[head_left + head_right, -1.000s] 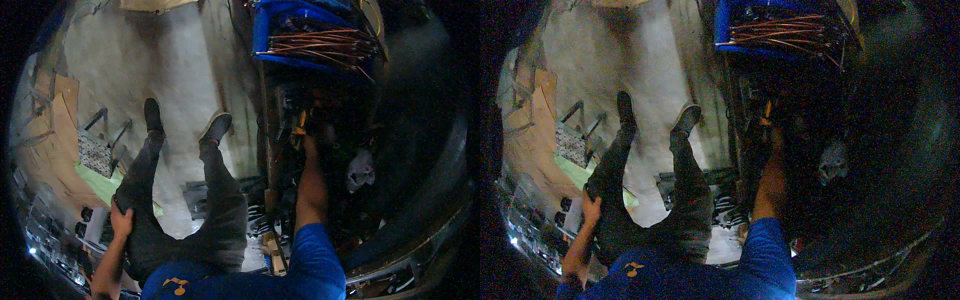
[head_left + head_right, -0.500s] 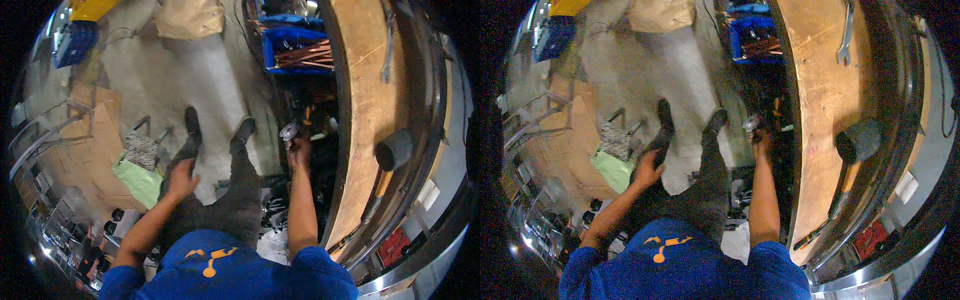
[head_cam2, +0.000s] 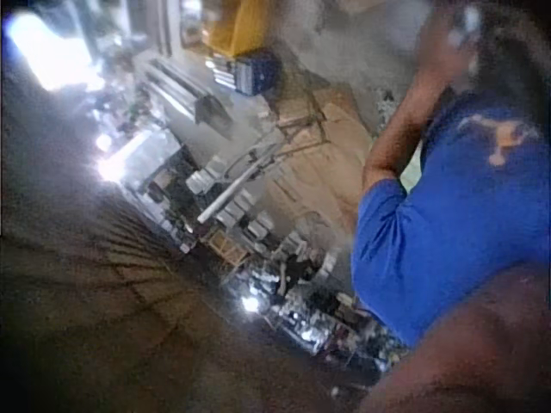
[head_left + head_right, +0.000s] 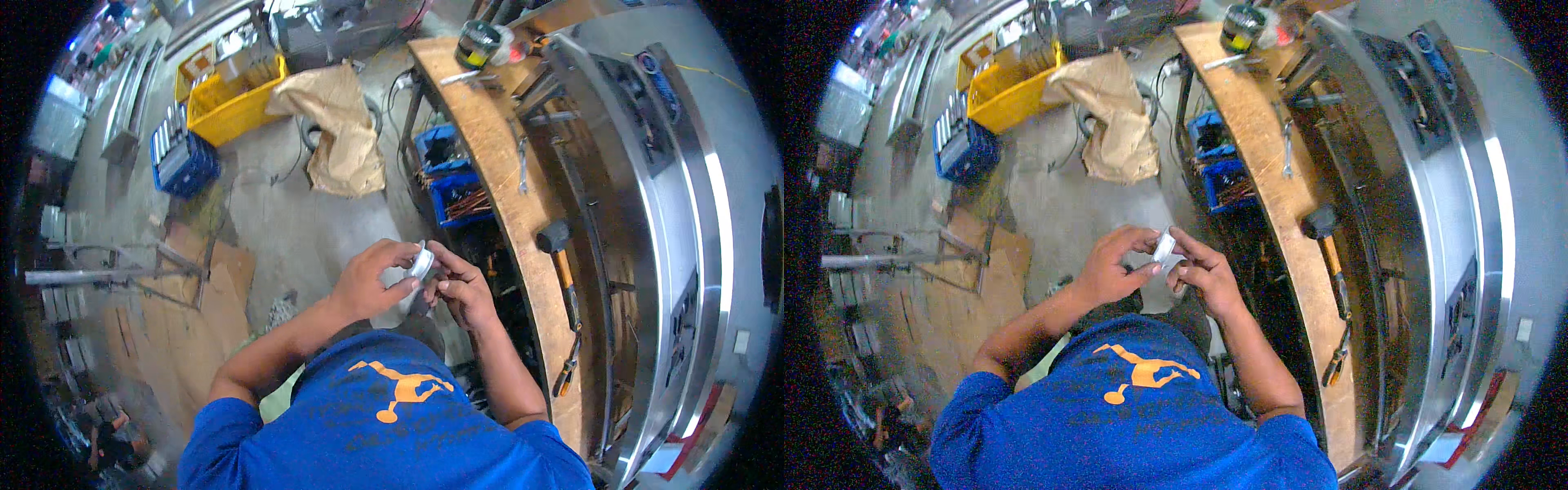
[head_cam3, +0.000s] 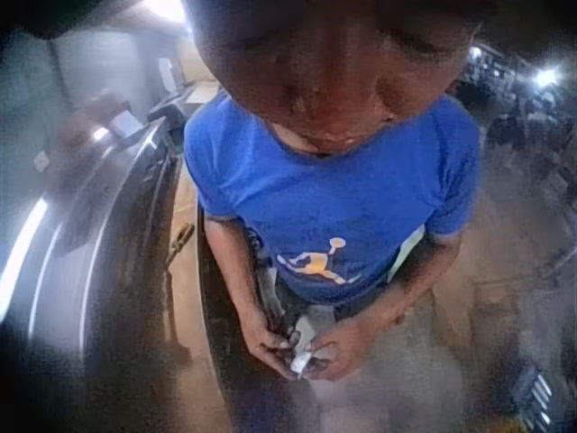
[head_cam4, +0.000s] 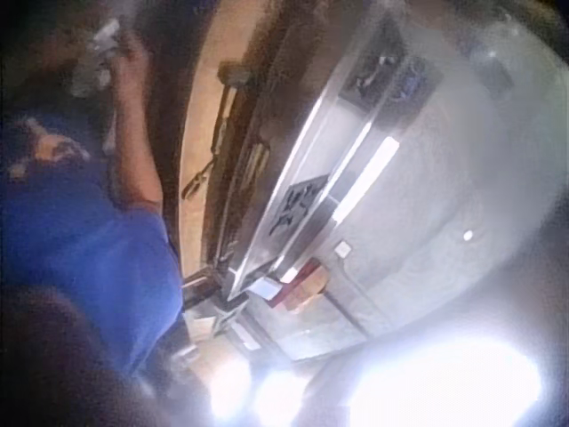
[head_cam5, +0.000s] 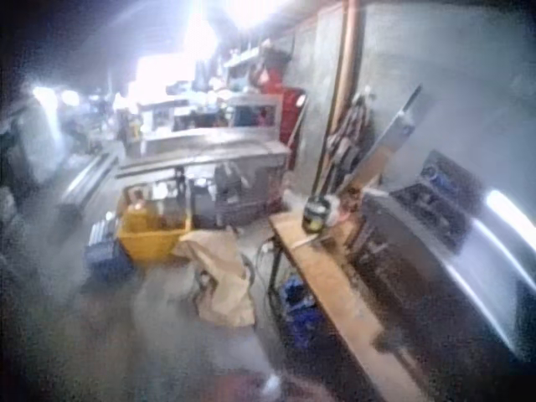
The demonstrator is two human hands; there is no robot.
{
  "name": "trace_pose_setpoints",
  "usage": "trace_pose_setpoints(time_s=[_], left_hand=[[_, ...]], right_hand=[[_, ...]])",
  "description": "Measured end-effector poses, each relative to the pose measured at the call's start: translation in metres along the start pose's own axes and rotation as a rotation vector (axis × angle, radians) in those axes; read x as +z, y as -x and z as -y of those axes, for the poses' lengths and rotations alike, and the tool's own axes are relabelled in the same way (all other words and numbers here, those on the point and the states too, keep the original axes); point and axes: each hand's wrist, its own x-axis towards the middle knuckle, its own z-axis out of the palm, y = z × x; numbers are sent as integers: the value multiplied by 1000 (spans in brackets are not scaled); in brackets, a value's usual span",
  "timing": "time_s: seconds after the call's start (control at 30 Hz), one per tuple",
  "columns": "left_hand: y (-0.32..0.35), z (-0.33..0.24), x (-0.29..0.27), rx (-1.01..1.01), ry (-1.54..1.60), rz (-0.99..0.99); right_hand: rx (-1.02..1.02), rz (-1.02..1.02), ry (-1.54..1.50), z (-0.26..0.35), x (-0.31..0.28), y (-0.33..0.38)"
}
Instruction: The person assembles a commercial gas stove burner by inserting a copper pipe into a burner head, tightening it with a wrench, and placing the burner grate on the stove. The person repeats the process for a second burner.
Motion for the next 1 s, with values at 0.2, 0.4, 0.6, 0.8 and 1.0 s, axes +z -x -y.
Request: trace_pose_setpoints(time_s=[0.2,0.4,0.6,0.8,1.0], left_hand=[[-15,-35,-9,81,256,-68],[-34,-49,9,-186,549,184],[-60,-82,39,84,131,271],[-118,-94,86,204,-193,295],[-171,-84,132,36,-76,316]], right_hand=[[-352,-122,804,30,47,41],[-409,-386,992,28,46,63],[-435,-456,986,49,0,81],[-599,-503,1186,71,-59,71],[-492,-577,1315,100,-113,58]])
